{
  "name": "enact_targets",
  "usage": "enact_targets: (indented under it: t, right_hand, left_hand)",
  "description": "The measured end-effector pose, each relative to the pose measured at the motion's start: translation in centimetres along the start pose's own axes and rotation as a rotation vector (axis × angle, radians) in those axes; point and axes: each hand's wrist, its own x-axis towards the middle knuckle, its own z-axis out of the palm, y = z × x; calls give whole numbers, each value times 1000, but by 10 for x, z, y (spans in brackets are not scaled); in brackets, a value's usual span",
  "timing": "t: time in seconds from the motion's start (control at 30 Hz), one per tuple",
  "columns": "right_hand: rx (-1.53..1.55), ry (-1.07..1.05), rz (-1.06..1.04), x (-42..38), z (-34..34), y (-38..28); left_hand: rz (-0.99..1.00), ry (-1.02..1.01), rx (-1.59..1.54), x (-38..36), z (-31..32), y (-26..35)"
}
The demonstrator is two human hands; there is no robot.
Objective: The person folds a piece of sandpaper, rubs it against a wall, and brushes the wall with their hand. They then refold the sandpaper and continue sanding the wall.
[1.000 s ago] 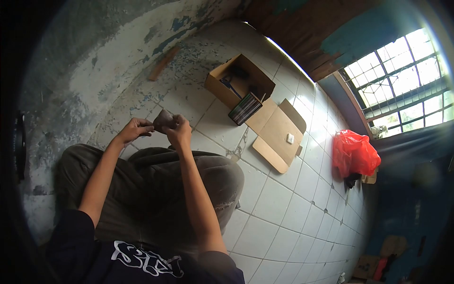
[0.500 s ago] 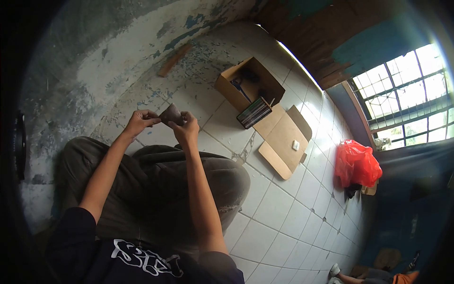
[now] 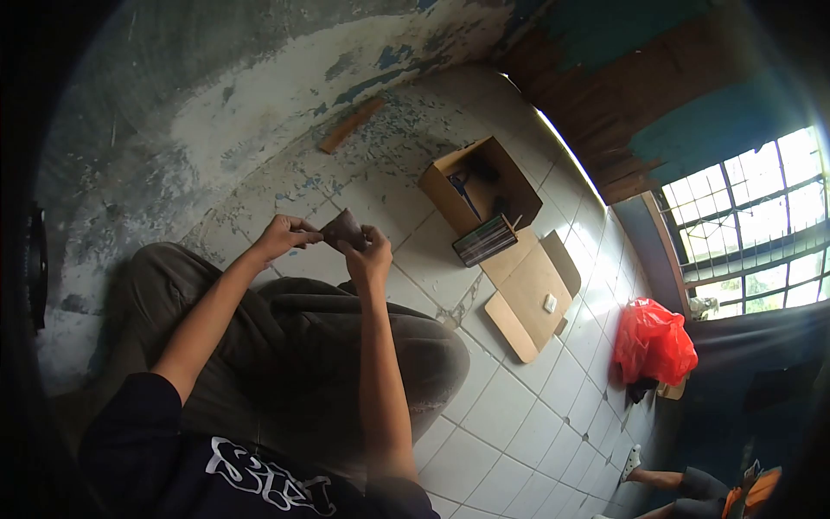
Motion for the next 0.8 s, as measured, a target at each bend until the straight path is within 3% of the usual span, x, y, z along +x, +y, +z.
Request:
enact_targets:
  t: [0.4, 0.8]
  right_hand:
    - [82, 40, 6, 1, 0, 3]
    - [162, -42, -40, 5, 8, 15]
  left_hand:
    - [96, -53, -22, -2, 8, 5]
    - [237, 51, 101, -12, 8, 9]
